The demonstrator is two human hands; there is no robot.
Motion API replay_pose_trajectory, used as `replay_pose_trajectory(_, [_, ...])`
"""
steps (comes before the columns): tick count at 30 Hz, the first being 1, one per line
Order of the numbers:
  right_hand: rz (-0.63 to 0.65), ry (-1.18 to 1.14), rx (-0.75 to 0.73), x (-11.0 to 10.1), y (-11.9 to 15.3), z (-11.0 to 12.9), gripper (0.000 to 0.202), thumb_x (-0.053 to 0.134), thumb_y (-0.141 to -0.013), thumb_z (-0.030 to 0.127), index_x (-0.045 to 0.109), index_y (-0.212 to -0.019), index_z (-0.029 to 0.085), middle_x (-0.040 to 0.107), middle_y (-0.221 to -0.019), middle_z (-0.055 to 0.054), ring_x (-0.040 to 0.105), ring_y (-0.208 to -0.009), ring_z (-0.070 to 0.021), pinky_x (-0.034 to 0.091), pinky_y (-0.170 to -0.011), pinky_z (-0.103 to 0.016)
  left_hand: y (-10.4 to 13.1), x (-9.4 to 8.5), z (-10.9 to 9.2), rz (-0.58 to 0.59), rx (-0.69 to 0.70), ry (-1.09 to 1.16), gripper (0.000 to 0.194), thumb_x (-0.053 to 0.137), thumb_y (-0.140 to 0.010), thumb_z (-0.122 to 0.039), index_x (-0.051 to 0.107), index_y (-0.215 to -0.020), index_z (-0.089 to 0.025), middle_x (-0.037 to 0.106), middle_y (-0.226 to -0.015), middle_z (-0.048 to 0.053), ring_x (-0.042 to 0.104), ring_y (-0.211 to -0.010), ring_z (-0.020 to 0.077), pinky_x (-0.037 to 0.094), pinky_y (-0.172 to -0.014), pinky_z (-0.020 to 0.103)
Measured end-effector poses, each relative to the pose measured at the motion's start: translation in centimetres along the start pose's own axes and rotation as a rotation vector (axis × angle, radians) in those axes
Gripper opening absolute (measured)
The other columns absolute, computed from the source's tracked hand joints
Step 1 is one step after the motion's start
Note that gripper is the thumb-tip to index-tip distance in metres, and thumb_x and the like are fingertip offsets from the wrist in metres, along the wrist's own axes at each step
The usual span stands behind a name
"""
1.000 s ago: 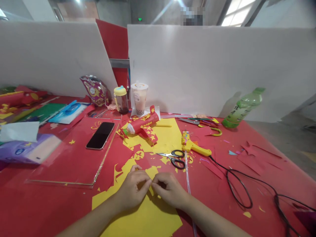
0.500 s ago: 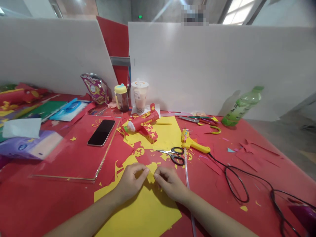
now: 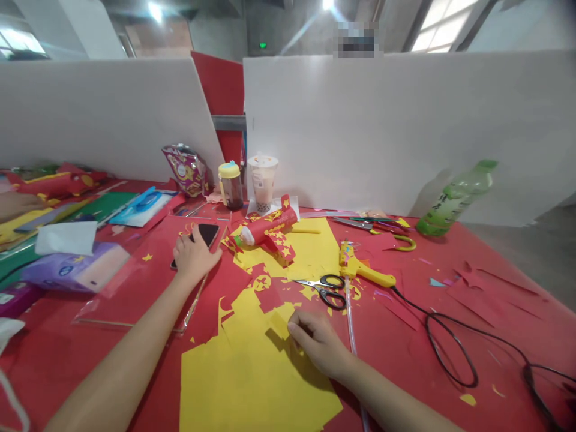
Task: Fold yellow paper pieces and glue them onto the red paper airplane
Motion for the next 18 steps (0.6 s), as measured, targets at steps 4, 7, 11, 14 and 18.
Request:
replay_pose_trajectory(4, [0.003, 0.015, -0.016, 0.1, 0.0, 0.1, 0.021, 0.038, -0.078, 0.019, 0.039, -0.057, 0.019, 0.044, -0.050, 0.003, 0.040, -0.046, -0.0090, 0.031, -0.047, -0.021, -1.8, 1.2, 1.0, 0.077, -0.103, -0.016, 0.074, 0.051, -0.070, -0.043, 0.026, -0.126, -0.002, 0.052, -0.107, 0.030, 0.048, -0.102, 0.0415, 0.038, -0.078, 0.046])
replay_pose_trajectory(7, [0.004, 0.027, -0.016, 0.0, -0.1, 0.1, 0.021, 0.038, -0.077, 0.016, 0.039, -0.057, 0.019, 0.044, -0.050, 0.003, 0.041, -0.047, -0.0089, 0.031, -0.046, -0.021, -2.2, 1.3, 1.1, 0.071, -0.126, 0.011, 0.068, 0.051, -0.068, -0.044, 0.032, -0.121, -0.005, 0.054, -0.104, 0.028, 0.048, -0.100, 0.0411, 0.039, -0.075, 0.045])
replay_pose_trajectory(11, [0.005, 0.037, -0.020, 0.0, -0.2, 0.1, 0.021, 0.038, -0.077, 0.016, 0.040, -0.057, 0.018, 0.045, -0.051, 0.003, 0.041, -0.048, -0.0091, 0.032, -0.047, -0.021, -2.3, 1.3, 1.0, 0.037, -0.136, -0.011, 0.068, 0.052, -0.067, -0.044, 0.034, -0.119, -0.005, 0.055, -0.103, 0.026, 0.048, -0.100, 0.0398, 0.040, -0.074, 0.045])
replay_pose_trajectory(14, [0.010, 0.051, -0.021, 0.1, -0.3, 0.2, 0.020, 0.038, -0.077, 0.016, 0.040, -0.057, 0.018, 0.045, -0.051, 0.003, 0.041, -0.048, -0.0091, 0.032, -0.048, -0.021, -2.3, 1.4, 1.1, 0.029, -0.149, -0.035, 0.067, 0.052, -0.066, -0.045, 0.036, -0.118, -0.006, 0.056, -0.102, 0.025, 0.048, -0.100, 0.0390, 0.041, -0.074, 0.044])
replay_pose_trajectory(18, [0.006, 0.058, -0.022, 0.0, -0.2, 0.3, 0.019, 0.038, -0.076, 0.016, 0.041, -0.057, 0.018, 0.045, -0.051, 0.003, 0.042, -0.048, -0.0093, 0.032, -0.047, -0.020, -2.6, 1.5, 1.1, 0.054, -0.141, -0.035, 0.067, 0.052, -0.065, -0.047, 0.038, -0.116, -0.006, 0.057, -0.101, 0.025, 0.048, -0.100, 0.0394, 0.042, -0.072, 0.044])
Point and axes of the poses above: each hand's wrist, its own y-axis away from the middle knuckle, its own x-axis out of the palm, z = x × y, the point moved 5 cm from there along -y, towards the middle knuckle
